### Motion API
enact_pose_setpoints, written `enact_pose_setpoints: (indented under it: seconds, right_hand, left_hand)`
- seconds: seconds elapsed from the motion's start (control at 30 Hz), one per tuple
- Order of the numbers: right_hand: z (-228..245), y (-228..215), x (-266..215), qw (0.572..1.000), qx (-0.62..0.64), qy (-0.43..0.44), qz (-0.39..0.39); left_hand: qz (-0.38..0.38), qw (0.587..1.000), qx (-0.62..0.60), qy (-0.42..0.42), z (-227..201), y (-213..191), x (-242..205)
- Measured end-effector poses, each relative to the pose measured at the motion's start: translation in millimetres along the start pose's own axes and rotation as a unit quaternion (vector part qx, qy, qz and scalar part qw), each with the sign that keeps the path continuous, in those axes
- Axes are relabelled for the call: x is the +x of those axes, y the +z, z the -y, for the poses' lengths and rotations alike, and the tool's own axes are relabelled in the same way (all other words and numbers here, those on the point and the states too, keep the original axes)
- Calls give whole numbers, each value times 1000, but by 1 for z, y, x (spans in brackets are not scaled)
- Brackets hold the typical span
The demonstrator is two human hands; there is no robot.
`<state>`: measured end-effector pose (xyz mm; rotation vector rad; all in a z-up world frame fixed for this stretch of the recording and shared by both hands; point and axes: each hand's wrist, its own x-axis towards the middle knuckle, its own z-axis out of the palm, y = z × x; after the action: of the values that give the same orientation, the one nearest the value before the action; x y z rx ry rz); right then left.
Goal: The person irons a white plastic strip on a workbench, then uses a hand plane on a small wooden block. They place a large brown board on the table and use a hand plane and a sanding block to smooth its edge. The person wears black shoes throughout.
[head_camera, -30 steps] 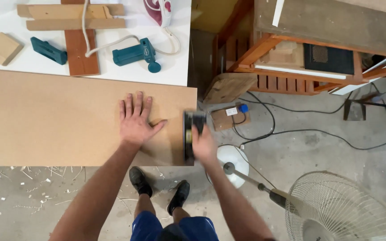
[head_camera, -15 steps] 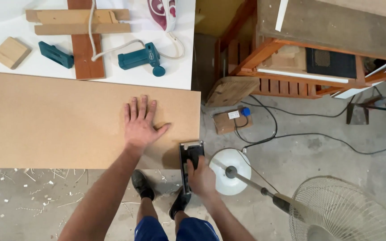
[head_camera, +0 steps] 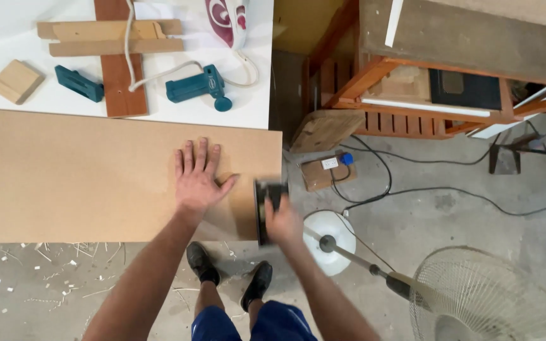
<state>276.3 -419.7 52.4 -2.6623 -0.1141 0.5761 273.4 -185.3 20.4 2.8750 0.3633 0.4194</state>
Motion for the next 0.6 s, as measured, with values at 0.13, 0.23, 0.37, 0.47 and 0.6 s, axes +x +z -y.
enact_pose_setpoints:
  seconds: [0.13, 0.23, 0.37, 0.47, 0.6]
  right_hand:
    - [62, -58, 123, 997, 44, -49, -29]
    - [48, -43, 71, 998, 20, -53, -38]
    - [-14, 16, -29, 994, -59, -49, -83]
    - [28, -21, 44, 995, -45, -37, -80]
    - [54, -47, 171, 996, 16, -32, -76]
  left_hand:
    - [-11, 1000, 10, -1, 3, 0, -2]
    - [-24, 1000, 13, 8, 0, -4, -4]
    - [1, 1000, 6, -7, -1, -2, -1]
    - [-2, 1000, 15, -2, 0, -6, -1]
    - [-20, 1000, 16, 4, -2, -3, -1]
